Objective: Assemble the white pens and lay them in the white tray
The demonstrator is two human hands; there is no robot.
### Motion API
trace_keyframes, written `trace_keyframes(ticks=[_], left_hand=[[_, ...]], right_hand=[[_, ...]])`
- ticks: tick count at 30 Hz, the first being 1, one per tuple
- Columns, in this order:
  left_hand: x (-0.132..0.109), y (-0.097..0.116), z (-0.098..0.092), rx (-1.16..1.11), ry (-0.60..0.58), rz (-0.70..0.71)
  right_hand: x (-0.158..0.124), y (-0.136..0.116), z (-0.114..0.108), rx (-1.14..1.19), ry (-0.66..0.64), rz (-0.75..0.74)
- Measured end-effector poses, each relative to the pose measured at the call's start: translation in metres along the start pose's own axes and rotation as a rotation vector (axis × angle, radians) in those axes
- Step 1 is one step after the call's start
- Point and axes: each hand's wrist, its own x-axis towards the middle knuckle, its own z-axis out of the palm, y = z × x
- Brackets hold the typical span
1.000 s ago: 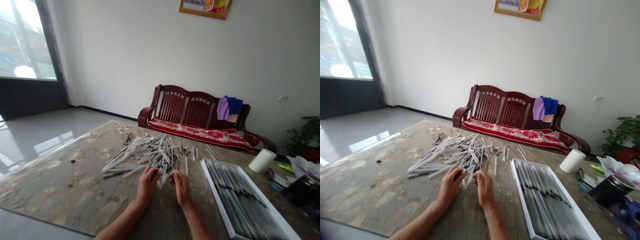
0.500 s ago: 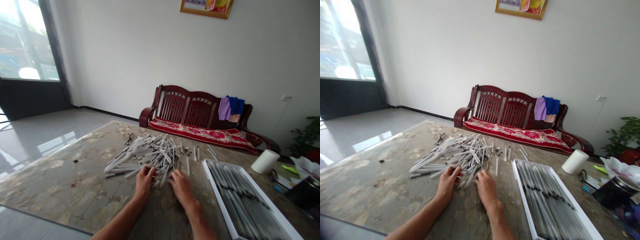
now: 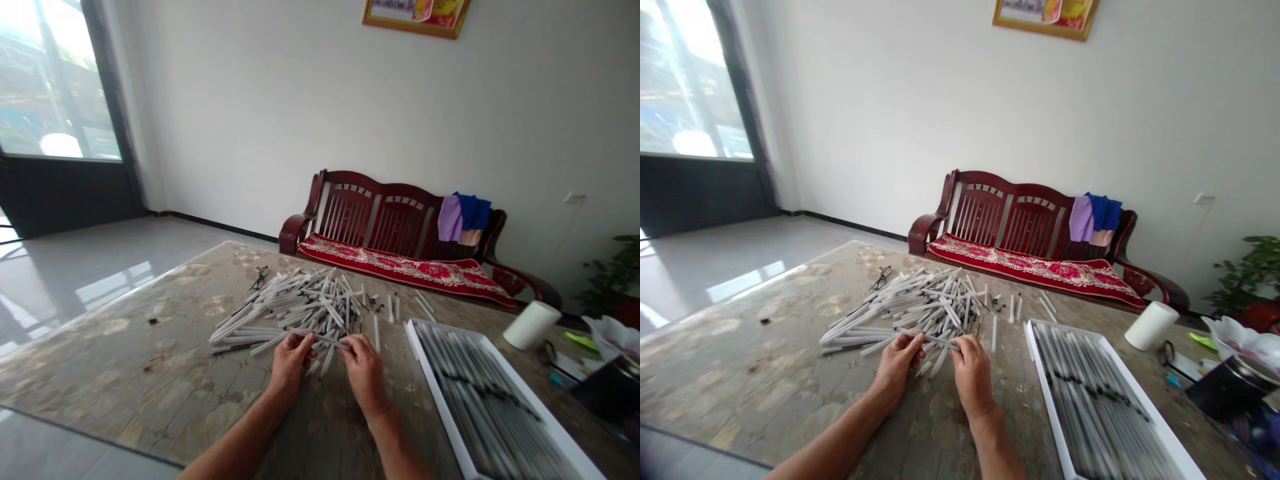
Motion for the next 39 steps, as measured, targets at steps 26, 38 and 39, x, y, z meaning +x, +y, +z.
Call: trace_keyframes(ticks=[26, 38, 39], left_hand=[[-0.009, -0.005, 0.000, -0.027, -0.122, -0.047], [-0.023, -0.008, 0.005, 0.259, -0.397, -0.031], [-0.024, -0.010, 0.005, 0.280, -0.410, -0.035]], right_hand=[[0.009, -0.032, 0.012, 1.126, 0.087, 0.833], [0.046, -0.009, -0.089, 0.858, 0.307, 0.799], [0.049, 0.002, -0.112, 0.781, 0.286, 0.774]])
